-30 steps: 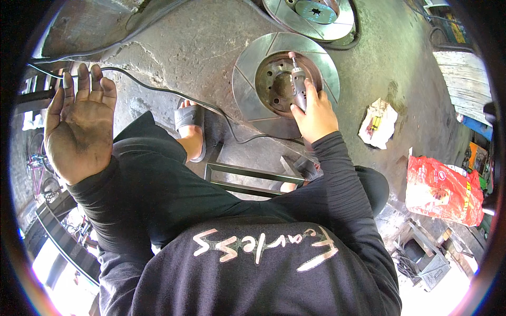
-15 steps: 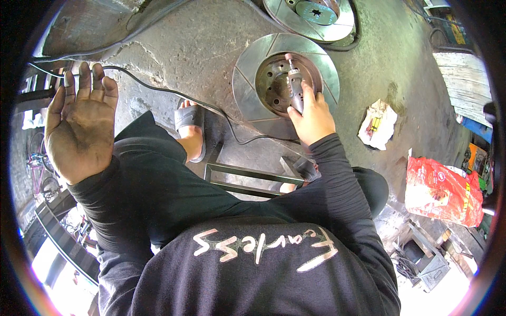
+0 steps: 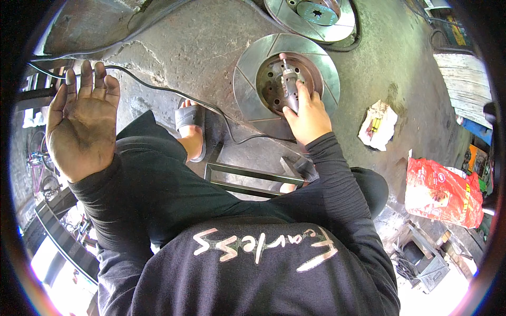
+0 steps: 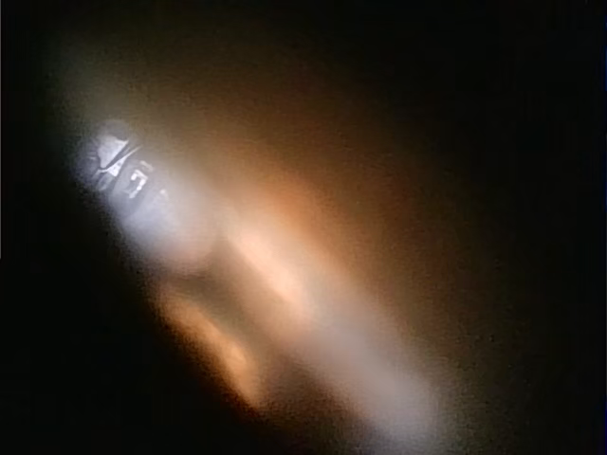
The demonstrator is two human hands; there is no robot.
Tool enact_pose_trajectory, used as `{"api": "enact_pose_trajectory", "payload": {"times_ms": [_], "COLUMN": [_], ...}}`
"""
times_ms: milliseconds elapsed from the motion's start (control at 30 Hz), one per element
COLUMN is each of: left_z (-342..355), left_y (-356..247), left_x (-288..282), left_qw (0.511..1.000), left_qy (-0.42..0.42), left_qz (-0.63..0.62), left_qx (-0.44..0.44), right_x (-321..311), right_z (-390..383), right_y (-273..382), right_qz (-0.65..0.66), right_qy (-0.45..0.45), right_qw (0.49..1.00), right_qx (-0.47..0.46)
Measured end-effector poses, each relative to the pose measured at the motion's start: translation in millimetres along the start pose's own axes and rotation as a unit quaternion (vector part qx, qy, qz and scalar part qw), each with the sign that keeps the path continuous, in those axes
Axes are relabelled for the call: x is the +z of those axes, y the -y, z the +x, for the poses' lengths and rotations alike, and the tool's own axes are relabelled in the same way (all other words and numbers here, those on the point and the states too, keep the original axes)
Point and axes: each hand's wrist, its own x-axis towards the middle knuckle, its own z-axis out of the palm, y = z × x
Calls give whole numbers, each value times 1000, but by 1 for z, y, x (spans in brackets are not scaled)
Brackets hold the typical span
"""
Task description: The person uses a handheld rotary tool to grind the surface of a brake disc placed on the floor. They repeatedly move the tool over the disc, pause to wipe it with a cloth, and continue grinding.
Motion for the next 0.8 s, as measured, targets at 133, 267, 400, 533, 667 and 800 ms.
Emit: {"api": "enact_pose_trajectory", "payload": {"times_ms": [133,267,400,533,667,800], "left_z": [0,1,1,4,4,5], "left_y": [-3,-6,-4,-6,-5,-4], "left_x": [-2,-4,-5,-5,-5,-5], "left_qw": [1000,1000,1000,999,998,998], "left_qy": [6,16,3,10,9,10], "left_qz": [4,1,15,35,55,58], "left_qx": [-1,-10,-4,-6,0,-4], "right_x": [-1,-5,1,2,-2,-2], "right_z": [0,0,-1,0,2,-1], "right_y": [1,-7,1,6,-3,1], "right_qz": [-3,-1,-8,-6,0,-10], "right_qy": [8,-1,-4,14,-7,5], "right_qw": [1000,1000,1000,1000,1000,1000], "right_qx": [6,18,-3,2,9,-11]}}
